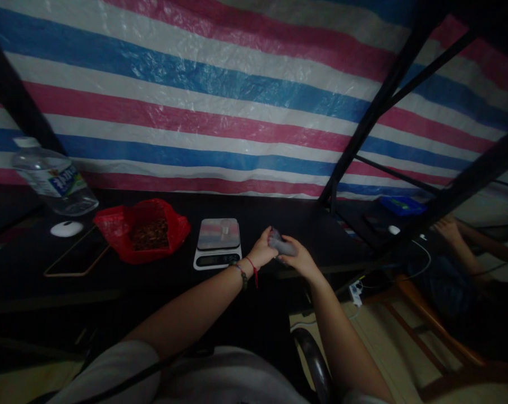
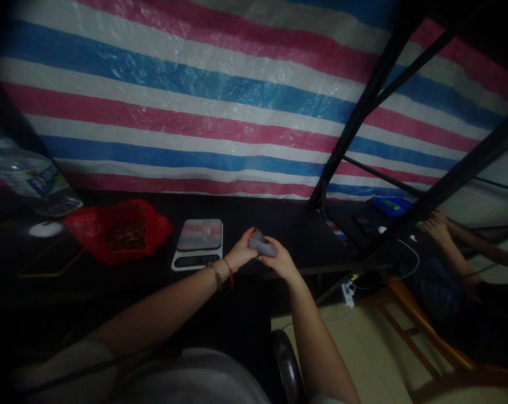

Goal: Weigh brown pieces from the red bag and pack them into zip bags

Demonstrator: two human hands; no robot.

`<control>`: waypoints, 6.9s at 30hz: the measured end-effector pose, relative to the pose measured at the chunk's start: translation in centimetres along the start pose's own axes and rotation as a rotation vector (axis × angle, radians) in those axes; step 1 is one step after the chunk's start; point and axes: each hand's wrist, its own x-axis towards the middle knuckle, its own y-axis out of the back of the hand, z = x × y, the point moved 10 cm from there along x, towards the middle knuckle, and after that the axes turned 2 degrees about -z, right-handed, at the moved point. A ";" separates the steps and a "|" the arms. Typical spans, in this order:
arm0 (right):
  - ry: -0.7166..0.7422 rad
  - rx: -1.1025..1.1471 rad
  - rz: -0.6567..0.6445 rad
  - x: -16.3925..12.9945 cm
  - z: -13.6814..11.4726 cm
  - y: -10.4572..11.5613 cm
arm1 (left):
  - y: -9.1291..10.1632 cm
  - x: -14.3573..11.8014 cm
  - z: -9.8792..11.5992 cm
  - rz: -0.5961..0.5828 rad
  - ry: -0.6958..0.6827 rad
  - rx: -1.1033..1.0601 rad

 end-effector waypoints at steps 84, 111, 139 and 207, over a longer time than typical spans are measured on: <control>0.183 -0.057 -0.094 -0.9 -2.6 -0.9 | -0.2 -4.0 4.1 -0.124 -0.304 0.487; 0.206 0.111 0.003 -1.9 -6.8 -1.0 | 0.0 -6.9 7.0 -0.064 -0.417 0.356; 0.569 -0.525 -0.090 -6.4 -21.1 0.1 | 1.1 -8.7 12.8 -0.023 -0.588 0.525; 0.728 -0.760 0.247 -7.5 -22.3 -3.1 | 5.0 -10.0 14.3 0.207 -0.467 0.418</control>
